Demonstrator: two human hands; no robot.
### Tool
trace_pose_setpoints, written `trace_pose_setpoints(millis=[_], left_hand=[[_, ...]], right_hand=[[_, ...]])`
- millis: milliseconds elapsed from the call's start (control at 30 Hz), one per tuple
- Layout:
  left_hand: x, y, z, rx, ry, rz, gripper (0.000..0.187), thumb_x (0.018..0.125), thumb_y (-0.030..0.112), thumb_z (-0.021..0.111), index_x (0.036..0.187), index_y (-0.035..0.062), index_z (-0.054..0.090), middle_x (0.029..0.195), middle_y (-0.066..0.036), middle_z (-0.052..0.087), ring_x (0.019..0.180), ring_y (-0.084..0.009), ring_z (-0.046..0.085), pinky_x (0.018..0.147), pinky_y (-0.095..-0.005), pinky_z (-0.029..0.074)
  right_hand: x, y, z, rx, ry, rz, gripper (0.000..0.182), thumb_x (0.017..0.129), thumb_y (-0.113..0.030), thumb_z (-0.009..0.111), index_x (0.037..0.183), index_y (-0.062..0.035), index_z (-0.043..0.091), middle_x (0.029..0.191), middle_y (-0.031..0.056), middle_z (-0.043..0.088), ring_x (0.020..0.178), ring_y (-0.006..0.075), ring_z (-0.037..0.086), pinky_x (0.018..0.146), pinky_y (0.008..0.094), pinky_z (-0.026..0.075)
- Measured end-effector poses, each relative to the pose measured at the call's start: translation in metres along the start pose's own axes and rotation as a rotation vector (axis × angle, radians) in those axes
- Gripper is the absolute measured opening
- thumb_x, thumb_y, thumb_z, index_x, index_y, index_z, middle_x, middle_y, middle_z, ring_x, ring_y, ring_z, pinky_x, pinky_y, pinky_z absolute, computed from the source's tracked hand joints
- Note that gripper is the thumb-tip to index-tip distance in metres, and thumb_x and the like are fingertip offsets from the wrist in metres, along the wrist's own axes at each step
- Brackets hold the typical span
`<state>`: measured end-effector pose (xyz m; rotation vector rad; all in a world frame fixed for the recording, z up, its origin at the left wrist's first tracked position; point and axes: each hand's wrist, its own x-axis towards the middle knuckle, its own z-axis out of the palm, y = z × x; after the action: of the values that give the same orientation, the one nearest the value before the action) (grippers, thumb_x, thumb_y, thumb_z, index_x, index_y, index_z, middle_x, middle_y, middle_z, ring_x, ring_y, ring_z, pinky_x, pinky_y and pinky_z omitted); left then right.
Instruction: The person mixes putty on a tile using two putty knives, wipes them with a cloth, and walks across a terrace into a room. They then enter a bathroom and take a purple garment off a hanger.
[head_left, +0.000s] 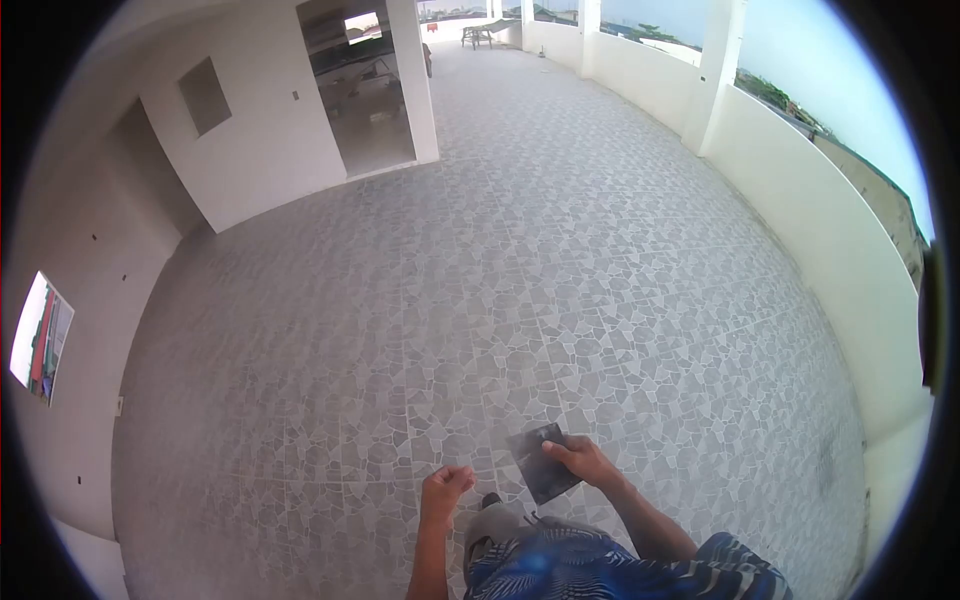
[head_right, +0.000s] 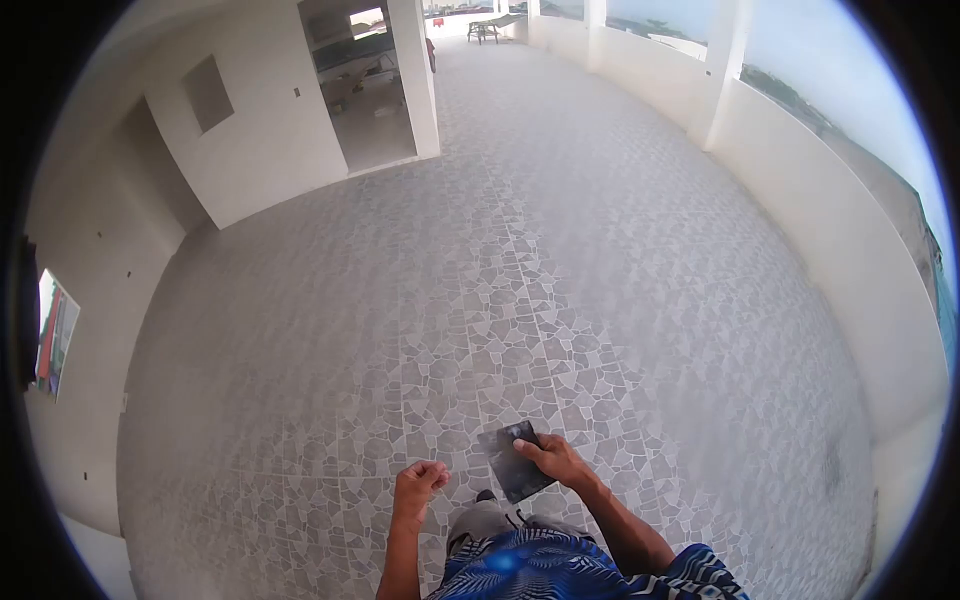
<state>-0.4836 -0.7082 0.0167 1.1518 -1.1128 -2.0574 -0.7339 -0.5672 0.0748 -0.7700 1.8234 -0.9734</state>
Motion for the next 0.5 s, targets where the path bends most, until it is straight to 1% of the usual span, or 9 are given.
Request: trace_pose_setpoints(millis=[33, 100, 133, 167, 233, 333, 433, 467, 500], left_hand=[[0.022, 0.019, 0.000, 0.078, -0.034, 0.037, 0.020, 0.088, 0.018, 0.073, 0.086, -0.0014, 0.067, 0.082, -0.006, 0.069, 0.073, -0.0118, 0.064, 0.073, -0.0264, 0.051], [0.070, 0.059, 0.001, 0.249, -0.102, 0.109, 0.023, 0.089, 0.021, 0.072, 0.085, -0.0007, 0.067, 0.082, -0.007, 0.069, 0.073, -0.0109, 0.063, 0.073, -0.0260, 0.050], [0.091, 0.081, 0.007, 0.343, -0.143, 0.127, 0.024, 0.088, 0.024, 0.073, 0.085, 0.0006, 0.068, 0.081, -0.006, 0.069, 0.076, -0.0099, 0.063, 0.075, -0.0260, 0.049], [0.111, 0.103, 0.015, 0.436, -0.185, 0.183, 0.020, 0.088, 0.020, 0.072, 0.088, 0.0003, 0.067, 0.083, -0.007, 0.070, 0.078, -0.0108, 0.064, 0.075, -0.0260, 0.050], [0.147, 0.148, 0.041, 0.612, -0.267, 0.294, 0.014, 0.088, 0.012, 0.071, 0.095, -0.0002, 0.067, 0.089, -0.008, 0.071, 0.081, -0.0125, 0.067, 0.076, -0.0262, 0.052], [0.197, 0.215, 0.092, 0.664, -0.272, 0.579, 0.015, 0.087, 0.005, 0.069, 0.101, 0.0006, 0.066, 0.097, -0.011, 0.071, 0.086, -0.0149, 0.068, 0.077, -0.0273, 0.053], [0.247, 0.297, 0.141, 0.793, -0.308, 1.099, 0.023, 0.084, -0.004, 0.067, 0.106, 0.0027, 0.063, 0.101, -0.014, 0.069, 0.088, -0.0195, 0.069, 0.076, -0.0294, 0.055], [0.266, 0.326, 0.160, 0.811, -0.295, 1.254, 0.026, 0.083, -0.004, 0.067, 0.106, 0.0046, 0.062, 0.101, -0.013, 0.069, 0.086, -0.0201, 0.068, 0.073, -0.0297, 0.055], [0.283, 0.355, 0.178, 0.824, -0.278, 1.406, 0.028, 0.082, -0.004, 0.068, 0.106, 0.0065, 0.060, 0.102, -0.012, 0.069, 0.083, -0.0206, 0.068, 0.070, -0.0300, 0.054]], right_hand=[[0.015, -0.006, -0.012, 0.063, 0.080, -0.018, 0.052, 0.093, -0.045, 0.060, 0.100, 0.0054, 0.069, 0.087, 0.0104, 0.069, 0.083, 0.0152, 0.062, 0.073, 0.0314, 0.050], [0.039, -0.031, -0.041, 0.091, 0.180, 0.002, 0.050, 0.093, -0.043, 0.060, 0.099, 0.0059, 0.069, 0.087, 0.0102, 0.069, 0.081, 0.0145, 0.062, 0.072, 0.0315, 0.050], [0.052, -0.036, -0.054, 0.010, 0.255, 0.018, 0.048, 0.093, -0.041, 0.060, 0.100, 0.0059, 0.069, 0.085, 0.0094, 0.069, 0.079, 0.0143, 0.062, 0.072, 0.0318, 0.050], [0.071, -0.021, -0.065, 0.000, 0.315, 0.013, 0.048, 0.093, -0.041, 0.061, 0.099, 0.0061, 0.069, 0.083, 0.0090, 0.069, 0.078, 0.0142, 0.063, 0.071, 0.0322, 0.050], [0.098, -0.006, -0.083, -0.006, 0.405, 0.097, 0.047, 0.092, -0.040, 0.062, 0.098, 0.0059, 0.069, 0.080, 0.0081, 0.069, 0.076, 0.0144, 0.062, 0.068, 0.0326, 0.050], [0.135, 0.000, -0.098, 0.017, 0.557, 0.126, 0.046, 0.091, -0.041, 0.061, 0.086, 0.0047, 0.065, 0.067, 0.0071, 0.062, 0.066, 0.0130, 0.056, 0.061, 0.0349, 0.046], [0.200, 0.037, -0.127, -0.085, 0.589, 0.204, 0.046, 0.090, -0.040, 0.062, 0.083, 0.0053, 0.065, 0.067, 0.0117, 0.063, 0.065, 0.0159, 0.058, 0.061, 0.0368, 0.046], [0.226, 0.033, -0.140, -0.084, 0.539, 0.228, 0.044, 0.089, -0.037, 0.063, 0.100, 0.0051, 0.069, 0.077, 0.0116, 0.068, 0.073, 0.0171, 0.064, 0.065, 0.0366, 0.049], [0.261, 0.041, -0.151, -0.116, 0.563, 0.213, 0.045, 0.089, -0.038, 0.062, 0.100, 0.0047, 0.069, 0.077, 0.0127, 0.069, 0.073, 0.0184, 0.065, 0.065, 0.0377, 0.049]])
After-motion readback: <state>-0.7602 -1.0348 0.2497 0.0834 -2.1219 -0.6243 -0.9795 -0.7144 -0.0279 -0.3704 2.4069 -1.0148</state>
